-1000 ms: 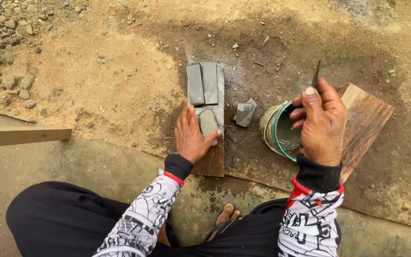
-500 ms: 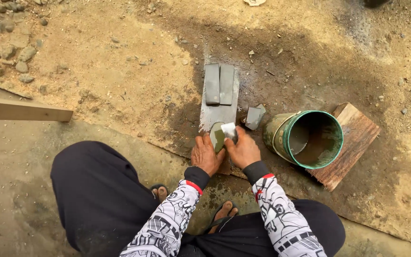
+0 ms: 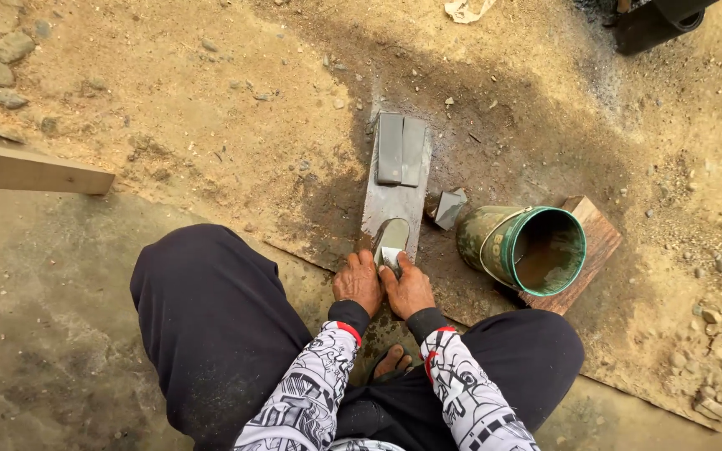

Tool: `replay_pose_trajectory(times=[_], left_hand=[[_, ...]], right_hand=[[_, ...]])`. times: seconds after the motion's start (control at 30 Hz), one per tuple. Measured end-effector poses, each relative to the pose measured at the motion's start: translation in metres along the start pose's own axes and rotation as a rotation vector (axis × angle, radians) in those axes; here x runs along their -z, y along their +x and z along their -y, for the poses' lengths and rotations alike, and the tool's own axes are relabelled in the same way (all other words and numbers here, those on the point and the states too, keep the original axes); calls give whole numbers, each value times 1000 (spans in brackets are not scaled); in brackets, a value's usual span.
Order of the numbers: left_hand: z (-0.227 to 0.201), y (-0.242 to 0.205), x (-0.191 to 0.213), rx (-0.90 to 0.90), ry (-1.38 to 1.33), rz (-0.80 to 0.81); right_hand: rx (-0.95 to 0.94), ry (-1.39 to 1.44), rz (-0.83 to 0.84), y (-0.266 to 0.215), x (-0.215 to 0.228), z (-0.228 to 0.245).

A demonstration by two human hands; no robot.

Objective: Sanding and shaping small components using wet sandpaper on a wooden block.

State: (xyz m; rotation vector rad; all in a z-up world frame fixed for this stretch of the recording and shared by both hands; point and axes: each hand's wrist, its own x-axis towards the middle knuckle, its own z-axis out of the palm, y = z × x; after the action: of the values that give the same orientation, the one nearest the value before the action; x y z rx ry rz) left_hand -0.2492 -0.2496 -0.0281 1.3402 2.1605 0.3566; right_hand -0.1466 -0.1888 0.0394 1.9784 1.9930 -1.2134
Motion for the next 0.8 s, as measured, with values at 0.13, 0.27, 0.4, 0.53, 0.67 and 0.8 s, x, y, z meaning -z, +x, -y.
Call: replay_pose_trajectory(times=[0.13, 0.27, 0.4, 0.53, 0.67, 0.8], left_hand=[[0, -1, -3, 21, -32, -34], [-13, -1, 30, 35, -114, 4], [-8, -3, 17, 30, -115, -23], [0, 4, -8, 39, -78, -34], [-7, -10, 22, 15, -157, -7], [6, -2, -33, 40, -113, -45]], right_hand=[[9, -79, -9, 0, -7, 2], [-19, -108, -70, 36, 3, 16], [-31, -71, -51, 15, -8, 10], [-32, -47, -58, 24, 2, 24], [-87, -11, -35, 20, 7, 31], [0, 66, -35, 15, -8, 1]])
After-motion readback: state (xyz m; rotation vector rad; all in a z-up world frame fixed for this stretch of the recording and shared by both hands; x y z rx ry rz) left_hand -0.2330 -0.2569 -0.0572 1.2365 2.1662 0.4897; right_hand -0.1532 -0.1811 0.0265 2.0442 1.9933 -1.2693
